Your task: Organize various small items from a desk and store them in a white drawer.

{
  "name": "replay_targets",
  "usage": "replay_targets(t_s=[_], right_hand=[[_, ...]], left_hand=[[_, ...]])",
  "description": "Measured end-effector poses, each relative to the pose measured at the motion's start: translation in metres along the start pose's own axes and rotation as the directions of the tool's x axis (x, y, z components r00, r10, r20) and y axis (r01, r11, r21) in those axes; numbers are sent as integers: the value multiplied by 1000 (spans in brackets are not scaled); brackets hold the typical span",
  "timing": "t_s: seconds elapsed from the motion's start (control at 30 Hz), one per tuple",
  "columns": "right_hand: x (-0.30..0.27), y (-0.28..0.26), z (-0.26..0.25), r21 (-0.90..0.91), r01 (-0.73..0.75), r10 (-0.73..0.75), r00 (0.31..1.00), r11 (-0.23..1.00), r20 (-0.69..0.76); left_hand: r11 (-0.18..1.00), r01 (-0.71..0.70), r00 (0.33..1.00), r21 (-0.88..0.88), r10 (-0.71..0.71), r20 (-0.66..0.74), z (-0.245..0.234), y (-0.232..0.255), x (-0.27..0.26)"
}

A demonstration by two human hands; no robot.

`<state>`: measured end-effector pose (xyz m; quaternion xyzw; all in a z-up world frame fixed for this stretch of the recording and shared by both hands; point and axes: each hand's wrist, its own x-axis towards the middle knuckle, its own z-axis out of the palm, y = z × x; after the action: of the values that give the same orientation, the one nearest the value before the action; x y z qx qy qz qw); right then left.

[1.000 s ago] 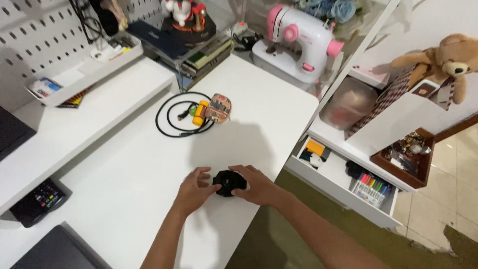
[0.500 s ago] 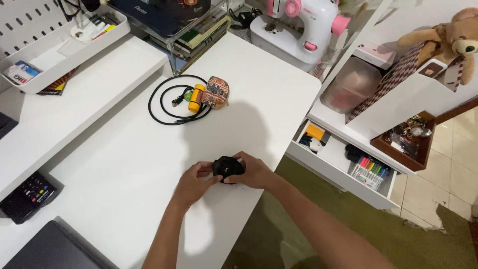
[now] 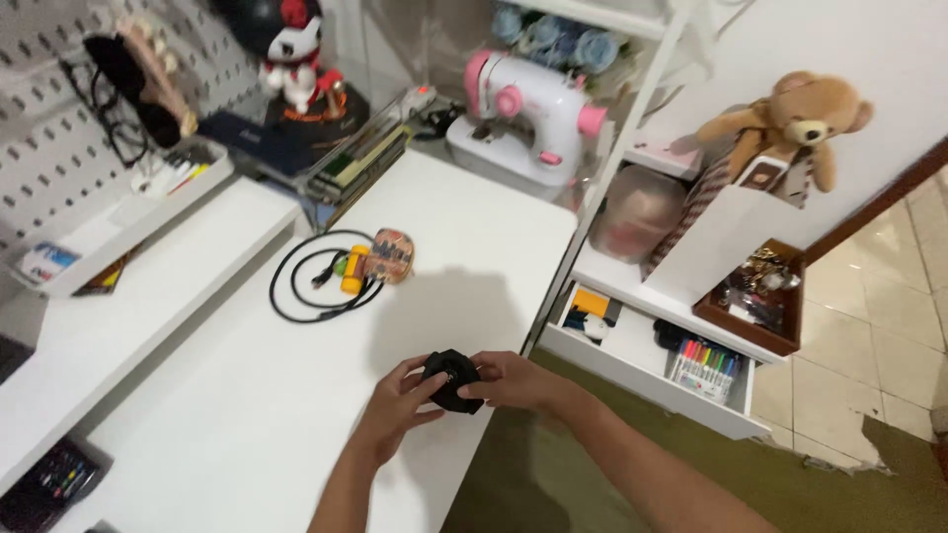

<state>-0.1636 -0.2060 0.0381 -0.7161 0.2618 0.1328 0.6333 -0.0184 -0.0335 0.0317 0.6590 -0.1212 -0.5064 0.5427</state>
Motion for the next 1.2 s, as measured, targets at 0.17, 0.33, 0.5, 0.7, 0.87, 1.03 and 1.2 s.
replay_targets(t_s=[0.17, 0.33, 0.5, 0.7, 0.87, 1.03, 1.2], right_hand=[[-32, -3, -46, 102, 11, -9, 1000, 995, -19], [-78, -8, -91, 159, 87, -71, 992, 983, -106], [-126, -1, -149, 174, 112, -79, 979, 978, -186], [-178, 21, -227, 151, 207, -171, 960, 967, -220], [-198, 63, -281, 161, 215, -175, 956, 963, -234], [-200, 96, -318, 224, 172, -93, 942, 959, -322], [-208, 114, -338, 455, 207, -30, 930, 866, -367]], left_hand=[[998, -51, 996, -24, 53, 65, 48, 34, 1], [989, -144, 988, 28, 143, 54, 115, 71, 1], [964, -250, 966, 87, 241, 96, 190, 102, 3], [906, -383, 923, 183, 367, 116, 281, 122, 26], [904, -376, 925, 203, 354, 138, 346, 117, 46], [901, -430, 886, 61, 408, 220, 392, 106, 71], [949, -314, 945, -2, 313, 94, 430, 111, 79]])
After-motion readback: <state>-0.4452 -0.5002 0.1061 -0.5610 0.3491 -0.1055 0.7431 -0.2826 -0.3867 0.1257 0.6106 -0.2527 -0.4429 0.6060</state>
